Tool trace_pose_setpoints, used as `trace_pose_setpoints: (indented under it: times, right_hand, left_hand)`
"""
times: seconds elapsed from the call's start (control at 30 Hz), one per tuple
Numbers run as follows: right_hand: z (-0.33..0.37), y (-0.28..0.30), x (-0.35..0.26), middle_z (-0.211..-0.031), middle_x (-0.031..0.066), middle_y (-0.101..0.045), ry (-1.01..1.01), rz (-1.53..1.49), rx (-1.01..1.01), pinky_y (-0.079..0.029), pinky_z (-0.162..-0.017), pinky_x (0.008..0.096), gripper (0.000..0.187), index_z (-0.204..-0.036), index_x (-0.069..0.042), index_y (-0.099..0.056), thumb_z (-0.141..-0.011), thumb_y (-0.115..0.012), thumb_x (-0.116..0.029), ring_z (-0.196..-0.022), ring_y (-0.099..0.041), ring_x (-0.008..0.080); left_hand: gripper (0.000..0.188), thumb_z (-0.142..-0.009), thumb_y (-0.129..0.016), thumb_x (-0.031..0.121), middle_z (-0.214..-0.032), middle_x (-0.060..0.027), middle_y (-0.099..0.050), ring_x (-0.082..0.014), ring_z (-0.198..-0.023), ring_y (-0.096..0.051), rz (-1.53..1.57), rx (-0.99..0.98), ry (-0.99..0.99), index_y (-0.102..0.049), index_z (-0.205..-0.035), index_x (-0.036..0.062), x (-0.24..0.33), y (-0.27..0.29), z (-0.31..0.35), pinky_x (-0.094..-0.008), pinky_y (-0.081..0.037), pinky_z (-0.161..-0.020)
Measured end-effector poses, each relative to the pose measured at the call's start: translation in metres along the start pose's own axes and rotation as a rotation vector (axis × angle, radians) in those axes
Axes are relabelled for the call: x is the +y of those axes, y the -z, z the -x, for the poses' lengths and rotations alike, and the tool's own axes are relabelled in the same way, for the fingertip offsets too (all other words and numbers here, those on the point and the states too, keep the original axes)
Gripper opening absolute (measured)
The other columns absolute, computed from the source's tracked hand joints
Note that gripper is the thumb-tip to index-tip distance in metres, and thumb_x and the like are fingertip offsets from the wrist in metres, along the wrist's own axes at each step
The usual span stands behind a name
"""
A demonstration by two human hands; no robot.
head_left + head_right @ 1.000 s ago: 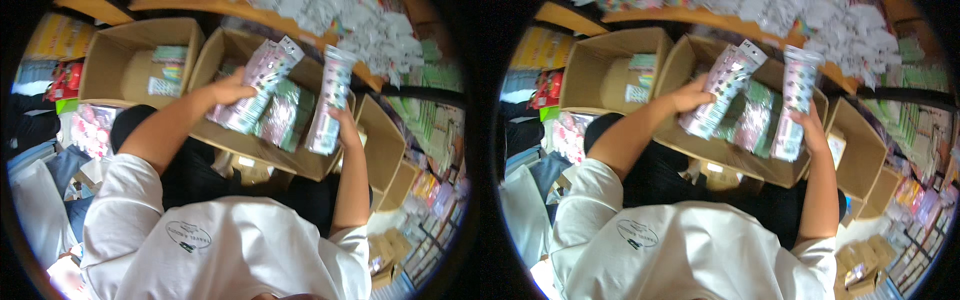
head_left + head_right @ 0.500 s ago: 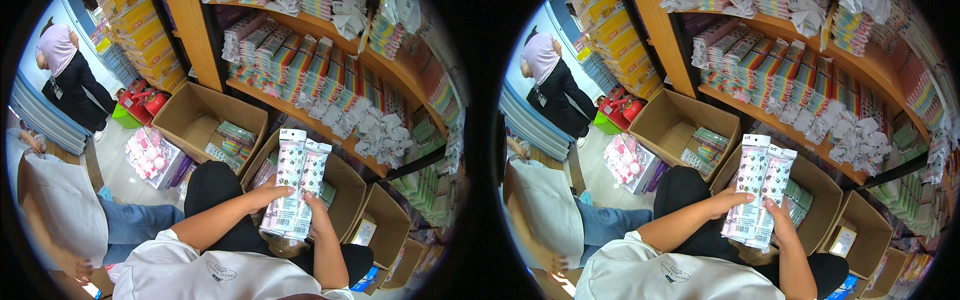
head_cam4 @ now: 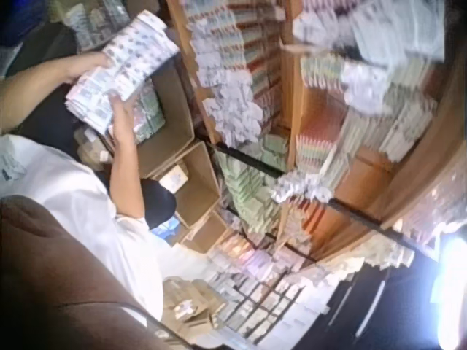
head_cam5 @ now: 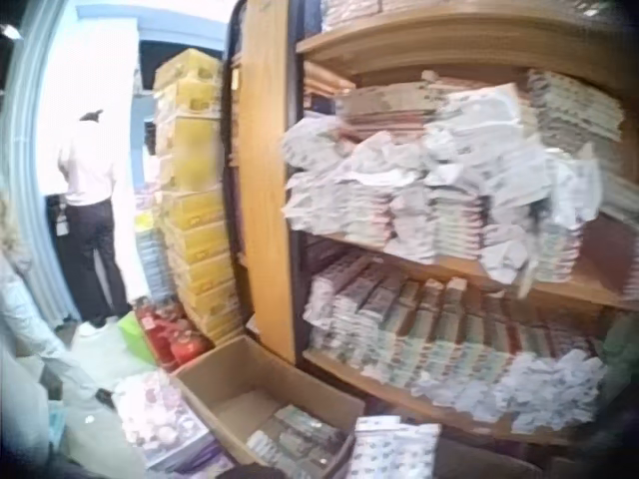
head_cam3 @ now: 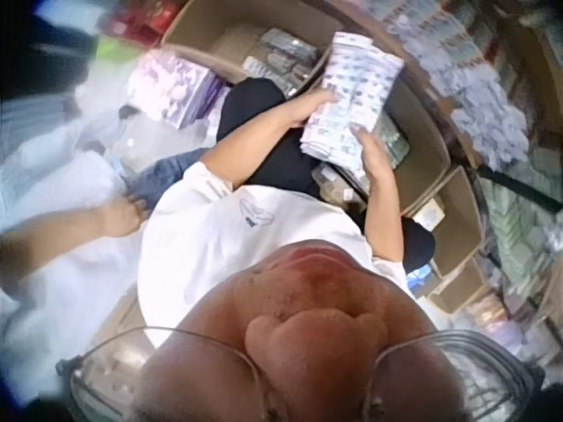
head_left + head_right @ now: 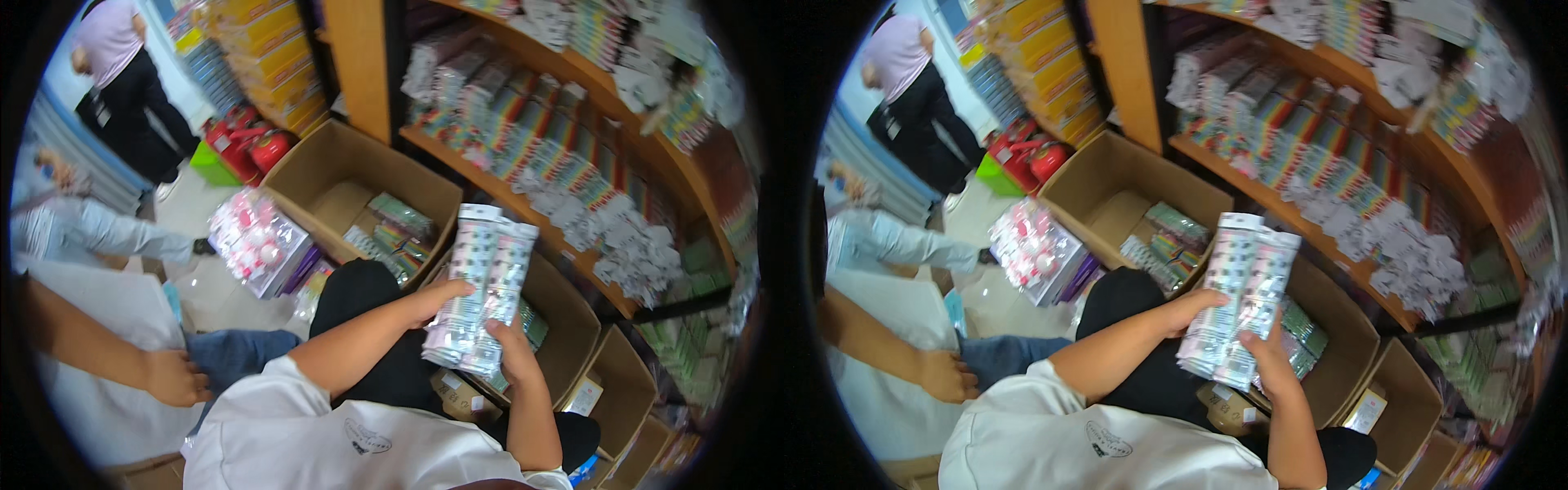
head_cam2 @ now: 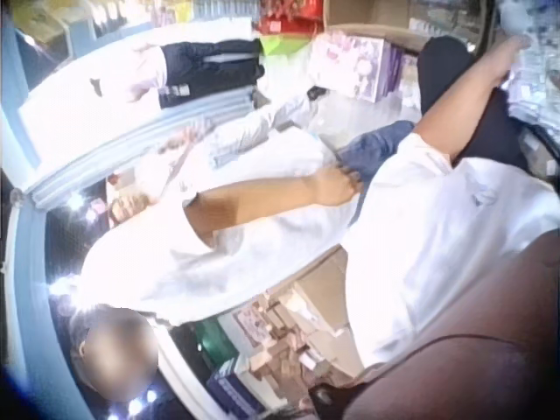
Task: The person sits on the floor and transfers stacks of packaged stationery items from cardboard boxes onto nearby shelves. They repeatedly pick up bundles, place them on shelves, and occasionally adjust boxes or items on the floor.
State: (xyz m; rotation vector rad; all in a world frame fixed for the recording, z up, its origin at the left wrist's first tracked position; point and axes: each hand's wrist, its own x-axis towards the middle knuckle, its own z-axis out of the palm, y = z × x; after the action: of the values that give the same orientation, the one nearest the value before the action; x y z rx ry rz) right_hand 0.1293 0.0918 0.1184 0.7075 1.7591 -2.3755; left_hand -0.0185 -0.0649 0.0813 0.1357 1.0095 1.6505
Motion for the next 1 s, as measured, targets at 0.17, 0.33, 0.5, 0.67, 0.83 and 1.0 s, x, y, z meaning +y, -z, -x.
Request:
trace_pose_setpoints:
  times: [0.17, 0.33, 0.5, 0.67, 0.83, 1.0]
  right_hand:
    - [0.003, 0.033, 0.056, -0.123, 0.0151, -0.065, -0.102, -0.259, 0.105, -0.053, -0.093, 0.0421, 0.063, -0.137, 0.0, -0.05, -0.092, -0.063, -0.042, -0.107, -0.066, 0.0288]
    - [-0.009, 0.094, 0.125, -0.143, 0.0138, -0.053, -0.17, -0.384, 0.047, -0.041, -0.106, 0.0428, 0.075, -0.149, -0.002, -0.04, -0.094, -0.056, -0.052, -0.126, -0.054, 0.0305]
    - [-0.017, 0.091, 0.128, -0.143, 0.0133, -0.053, -0.153, -0.434, 0.056, -0.04, -0.107, 0.0428, 0.075, -0.15, -0.005, -0.04, -0.093, -0.058, -0.052, -0.127, -0.053, 0.0307]
    - [-0.015, 0.088, 0.114, -0.143, 0.0141, -0.052, -0.1, -0.424, -0.037, -0.04, -0.108, 0.044, 0.078, -0.149, -0.004, -0.039, -0.092, -0.059, -0.052, -0.126, -0.053, 0.0316]
    - [0.017, 0.064, 0.095, -0.145, 0.0145, -0.05, -0.206, -0.488, -0.051, -0.04, -0.108, 0.045, 0.078, -0.15, -0.004, -0.039, -0.092, -0.059, -0.052, -0.126, -0.053, 0.0325]
    - [0.01, 0.074, 0.125, -0.14, 0.015, -0.053, -0.208, -0.518, -0.044, -0.043, -0.107, 0.0455, 0.074, -0.151, -0.006, -0.037, -0.092, -0.063, -0.043, -0.124, -0.054, 0.0329]
  left_hand:
    - [0.047, -0.092, -0.057, 0.038, -0.117, -0.009, -0.066, -0.0205, -0.098, -0.063, -0.268, -0.05, 0.067, -0.063, -0.124, 0.0025, -0.032, 0.014, -0.05, -0.0371, -0.05, -0.091]
    - [0.079, -0.087, -0.063, 0.042, -0.138, -0.0178, -0.057, -0.0277, -0.123, -0.056, -0.302, -0.146, 0.123, -0.042, -0.147, -0.0039, -0.053, 0.006, -0.055, -0.0381, -0.042, -0.106]
    - [0.073, -0.087, -0.062, 0.044, -0.141, -0.0153, -0.056, -0.0253, -0.125, -0.054, -0.307, -0.088, 0.004, -0.048, -0.144, 0.0008, -0.072, 0.01, -0.065, -0.0399, -0.04, -0.108]
    - [0.072, -0.087, -0.062, 0.046, -0.142, -0.0125, -0.055, -0.0243, -0.126, -0.053, -0.261, -0.012, 0.043, -0.049, -0.145, 0.0048, -0.07, 0.008, -0.043, -0.0399, -0.038, -0.109]
    - [0.073, -0.087, -0.062, 0.049, -0.143, -0.0091, -0.055, -0.0238, -0.127, -0.052, -0.255, -0.002, 0.104, -0.049, -0.146, 0.0087, -0.08, 0.011, -0.028, -0.0391, -0.037, -0.11]
    - [0.073, -0.086, -0.063, 0.049, -0.143, -0.0109, -0.055, -0.0258, -0.128, -0.052, -0.255, -0.057, 0.106, -0.05, -0.145, 0.0071, -0.086, 0.017, -0.037, -0.0398, -0.037, -0.111]
